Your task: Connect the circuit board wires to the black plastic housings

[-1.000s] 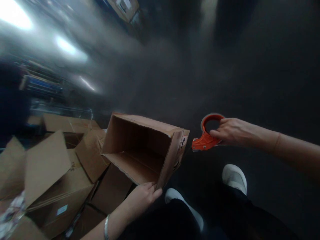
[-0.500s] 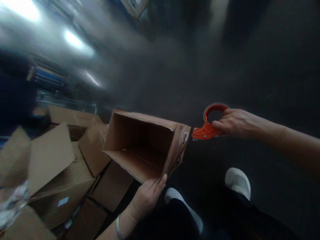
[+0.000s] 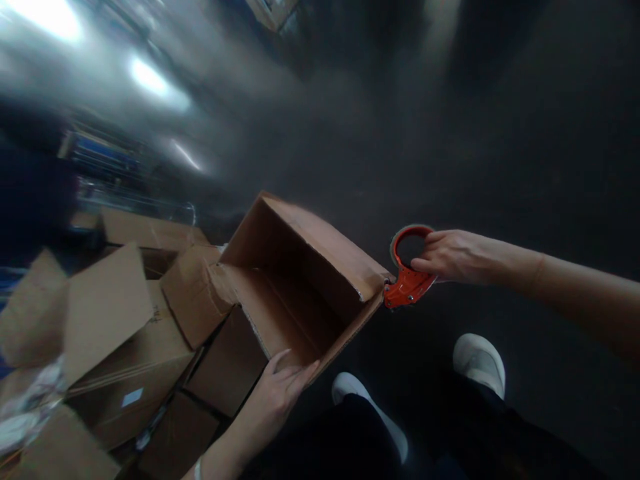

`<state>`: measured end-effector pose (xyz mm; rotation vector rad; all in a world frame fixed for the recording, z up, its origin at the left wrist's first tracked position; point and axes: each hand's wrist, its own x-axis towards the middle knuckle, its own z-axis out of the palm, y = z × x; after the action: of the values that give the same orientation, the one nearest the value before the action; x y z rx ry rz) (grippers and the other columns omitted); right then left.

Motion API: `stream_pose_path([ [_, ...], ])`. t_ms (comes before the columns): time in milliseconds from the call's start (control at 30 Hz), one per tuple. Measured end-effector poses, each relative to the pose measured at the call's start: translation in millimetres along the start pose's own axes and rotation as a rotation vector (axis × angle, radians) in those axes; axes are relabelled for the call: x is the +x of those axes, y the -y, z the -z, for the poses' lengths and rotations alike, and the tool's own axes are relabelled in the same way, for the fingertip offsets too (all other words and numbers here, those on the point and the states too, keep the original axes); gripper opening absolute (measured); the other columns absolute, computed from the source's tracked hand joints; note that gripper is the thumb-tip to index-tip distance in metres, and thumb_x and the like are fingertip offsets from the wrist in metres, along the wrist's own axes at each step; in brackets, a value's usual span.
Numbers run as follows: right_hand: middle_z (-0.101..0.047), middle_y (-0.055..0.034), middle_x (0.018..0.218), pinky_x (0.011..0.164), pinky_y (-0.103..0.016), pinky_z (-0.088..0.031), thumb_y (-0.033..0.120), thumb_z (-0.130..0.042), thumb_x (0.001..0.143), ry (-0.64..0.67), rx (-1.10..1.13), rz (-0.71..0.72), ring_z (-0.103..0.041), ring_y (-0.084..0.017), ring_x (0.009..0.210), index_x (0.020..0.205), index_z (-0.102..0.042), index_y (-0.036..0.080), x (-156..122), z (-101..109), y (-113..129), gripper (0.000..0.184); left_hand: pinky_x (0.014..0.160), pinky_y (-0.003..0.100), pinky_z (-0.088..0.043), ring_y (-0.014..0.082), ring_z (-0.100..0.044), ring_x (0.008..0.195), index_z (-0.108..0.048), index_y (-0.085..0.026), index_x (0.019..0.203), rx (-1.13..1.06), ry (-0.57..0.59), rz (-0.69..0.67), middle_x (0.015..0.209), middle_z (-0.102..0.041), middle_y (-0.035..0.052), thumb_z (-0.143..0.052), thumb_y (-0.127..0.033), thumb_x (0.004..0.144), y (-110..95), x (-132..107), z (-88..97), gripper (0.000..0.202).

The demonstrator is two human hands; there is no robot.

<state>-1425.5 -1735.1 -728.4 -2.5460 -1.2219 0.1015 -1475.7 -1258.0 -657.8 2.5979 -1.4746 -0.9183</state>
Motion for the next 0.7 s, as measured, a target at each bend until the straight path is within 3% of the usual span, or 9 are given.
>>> stream_pose_path([
  [133,-0.064,0.0008,0.069,0.081,-0.036,-0.036,0.026,-0.047,0.091,-0.019,-0.007,-0.056,-0.059,-0.017,0.064,0.092,-0.052,0.021,-14.3,-0.7,-11.0,0.007,0.115,0.054,-0.019,0.0143,-0.061,0.104,-0.038,-0.023,0.138,0.027,0.035,0.02,0.115,-0.065,0.0068,-0.037,-0.011,0.093,23.5,-13.2,11.4,0.047],
  [267,-0.064,0.0011,0.067,0.079,-0.036,-0.035,0.032,-0.046,0.092,-0.028,-0.009,-0.072,-0.058,-0.017,0.062,0.093,-0.052,0.021,-19.1,-2.3,-17.0,0.012,0.112,0.047,-0.029,0.0143,-0.062,0.106,-0.048,-0.025,0.131,0.107,0.028,0.018,0.115,-0.066,0.0048,-0.038,-0.01,0.092,49.0,-21.3,19.1,0.044],
  [367,-0.064,-0.0001,0.067,0.078,-0.036,-0.034,0.035,-0.045,0.093,-0.031,-0.032,-0.102,-0.057,-0.017,0.061,0.091,-0.053,0.02,-10.0,-1.5,-12.7,0.017,0.107,0.043,-0.038,0.0167,-0.063,0.105,-0.046,-0.026,0.132,0.116,0.05,0.071,0.114,-0.066,0.0044,-0.048,-0.021,0.091,48.9,-14.2,33.0,0.042],
  [400,-0.064,-0.0004,0.066,0.076,-0.036,-0.034,0.035,-0.045,0.093,-0.034,-0.048,-0.115,-0.056,-0.017,0.06,0.09,-0.054,0.02,-6.4,-0.6,-11.6,0.018,0.104,0.043,-0.041,0.0186,-0.062,0.106,-0.04,-0.025,0.138,0.096,0.056,0.114,0.117,-0.065,0.0056,-0.055,-0.029,0.089,42.4,-6.3,40.6,0.052],
  [467,-0.063,-0.0005,0.065,0.075,-0.036,-0.033,0.035,-0.045,0.093,-0.04,-0.077,-0.138,-0.055,-0.017,0.059,0.089,-0.054,0.02,-0.8,2.6,-11.2,0.019,0.098,0.041,-0.046,0.0232,-0.059,0.112,-0.013,-0.021,0.148,0.026,0.049,0.242,0.126,-0.059,0.0103,-0.066,-0.05,0.077,21.2,19.8,58.0,0.093],
  [533,-0.063,-0.0006,0.064,0.074,-0.036,-0.032,0.035,-0.045,0.093,-0.046,-0.095,-0.15,-0.055,-0.017,0.059,0.088,-0.054,0.02,1.6,7.3,-12.6,0.018,0.09,0.038,-0.051,0.0237,-0.06,0.111,0.008,-0.02,0.147,-0.058,-0.021,0.35,0.129,-0.057,0.0113,-0.064,-0.059,0.075,-5.3,58.2,73.6,0.109],
  [600,-0.063,-0.0008,0.065,0.075,-0.036,-0.033,0.034,-0.045,0.093,-0.036,-0.115,-0.157,-0.056,-0.017,0.059,0.088,-0.054,0.02,1.1,13.2,-13.7,0.018,0.084,0.035,-0.053,0.0245,-0.064,0.103,0.012,-0.018,0.147,-0.092,-0.089,0.382,0.122,-0.061,0.0127,-0.061,-0.064,0.074,-29.8,102.8,82.8,0.113],
  [700,-0.064,-0.0012,0.066,0.076,-0.036,-0.033,0.032,-0.045,0.093,-0.014,-0.167,-0.177,-0.056,-0.017,0.058,0.088,-0.053,0.02,-2.3,21.3,-12.9,0.015,0.068,0.032,-0.053,0.0245,-0.068,0.076,0.0,-0.015,0.148,0.025,-0.16,0.387,0.092,-0.068,0.0103,-0.064,-0.062,0.073,-54.1,163.7,84.9,0.11],
])
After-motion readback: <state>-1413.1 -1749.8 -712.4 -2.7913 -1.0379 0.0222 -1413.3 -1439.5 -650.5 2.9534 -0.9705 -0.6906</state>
